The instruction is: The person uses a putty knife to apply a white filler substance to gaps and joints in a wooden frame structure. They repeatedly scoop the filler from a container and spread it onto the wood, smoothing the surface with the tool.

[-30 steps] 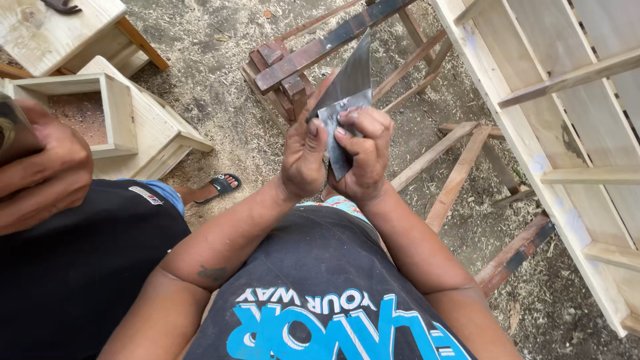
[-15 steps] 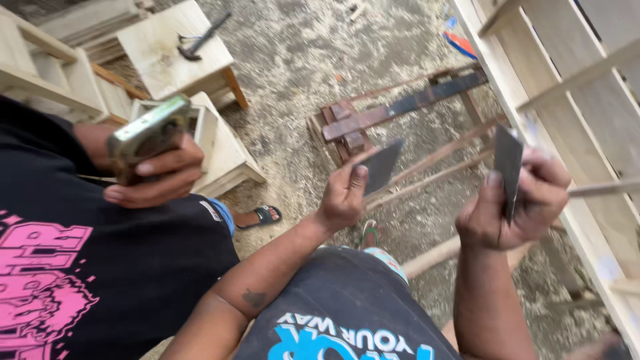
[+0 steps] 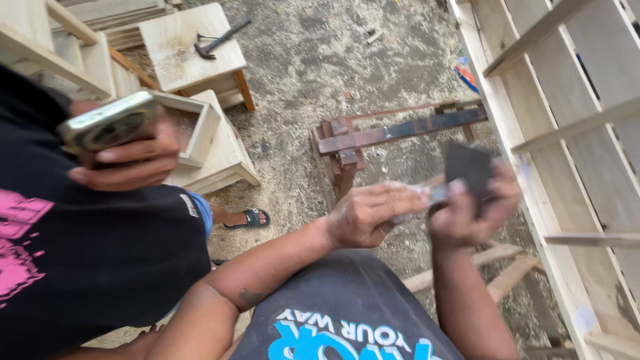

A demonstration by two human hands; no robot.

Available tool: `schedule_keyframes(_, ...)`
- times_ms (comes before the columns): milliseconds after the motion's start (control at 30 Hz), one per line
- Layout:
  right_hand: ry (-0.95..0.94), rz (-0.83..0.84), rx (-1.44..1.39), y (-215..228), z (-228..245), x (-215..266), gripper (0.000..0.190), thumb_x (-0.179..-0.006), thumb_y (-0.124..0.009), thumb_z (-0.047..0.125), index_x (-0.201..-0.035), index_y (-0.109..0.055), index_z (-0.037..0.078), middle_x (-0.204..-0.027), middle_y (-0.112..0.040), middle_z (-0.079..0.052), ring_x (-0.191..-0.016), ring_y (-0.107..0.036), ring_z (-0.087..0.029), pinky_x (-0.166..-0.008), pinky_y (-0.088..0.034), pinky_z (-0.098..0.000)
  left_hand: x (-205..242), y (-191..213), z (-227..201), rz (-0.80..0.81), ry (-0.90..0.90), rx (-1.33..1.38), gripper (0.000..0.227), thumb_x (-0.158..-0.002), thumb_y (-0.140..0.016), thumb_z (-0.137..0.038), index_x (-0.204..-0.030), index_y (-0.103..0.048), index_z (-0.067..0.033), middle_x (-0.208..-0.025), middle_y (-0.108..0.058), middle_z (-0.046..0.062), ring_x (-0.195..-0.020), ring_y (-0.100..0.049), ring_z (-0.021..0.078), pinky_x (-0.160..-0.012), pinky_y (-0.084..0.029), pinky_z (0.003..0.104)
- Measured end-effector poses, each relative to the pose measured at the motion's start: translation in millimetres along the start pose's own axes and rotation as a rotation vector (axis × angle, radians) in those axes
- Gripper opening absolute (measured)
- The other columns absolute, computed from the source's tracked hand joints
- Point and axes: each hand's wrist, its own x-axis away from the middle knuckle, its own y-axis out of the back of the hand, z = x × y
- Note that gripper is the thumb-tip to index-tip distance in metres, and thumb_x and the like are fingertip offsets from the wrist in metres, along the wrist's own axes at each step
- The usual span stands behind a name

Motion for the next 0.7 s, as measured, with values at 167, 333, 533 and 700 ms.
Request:
schedule_keyframes(167,-0.238,-0.073,-0.157,56.9,-10.7,-49.7,0.044,-0.081,-0.06,0.004,-0.124,-0.054,-0.003,-0.112,-0.061,-0.014,-0.094,-0.06,-0.023,-0.086,-0.054,-0.0314,9.4,-18.3,19.5,-0.175,0.575,0.535,0.03,-0.12,-0.041,-0.03,-0.129,-0.058,-0.0061,-0.129,-0.068,0.015,-0.116,-0.072,0.0263,-0.1,-0.061,0.036)
schedule_keyframes(333,-0.771,-0.042,-0.501,68.5,-14.4,-63.5,0.063,-0.096,-0.063,0.03,-0.146,-0.049,-0.006,-0.096,-0.068,-0.009,-0.088,-0.066,-0.018,-0.072,-0.056,-0.0282,-3.6,-18.4,20.8,-0.359,1.187,1.226,0.039,-0.104,-0.043,-0.032,-0.131,-0.051,-0.0058,-0.109,-0.067,0.01,-0.095,-0.073,0.0229,-0.083,-0.064,0.041)
schedule_keyframes(533,-1.005,0.214,-0.242,44.6,-47.9,-18.1,0.082,-0.106,-0.05,0.062,-0.151,-0.05,-0.006,-0.102,-0.067,-0.009,-0.089,-0.065,-0.016,-0.076,-0.056,-0.0283,-24.3,-51.7,2.4,-0.318,1.138,1.164,0.035,-0.107,-0.053,-0.023,-0.134,-0.051,-0.0015,-0.112,-0.067,0.012,-0.095,-0.07,0.0206,-0.084,-0.061,0.038)
schedule_keyframes(700,-0.807,0.415,0.122,51.4,-35.8,23.0,0.085,-0.101,-0.051,0.063,-0.151,-0.042,-0.005,-0.133,-0.061,-0.018,-0.12,-0.06,-0.021,-0.103,-0.049,-0.0357,-40.0,-35.4,8.9,-0.445,1.197,1.037,0.036,-0.106,-0.052,-0.025,-0.134,-0.054,-0.0025,-0.11,-0.068,0.011,-0.093,-0.07,0.019,-0.082,-0.061,0.037)
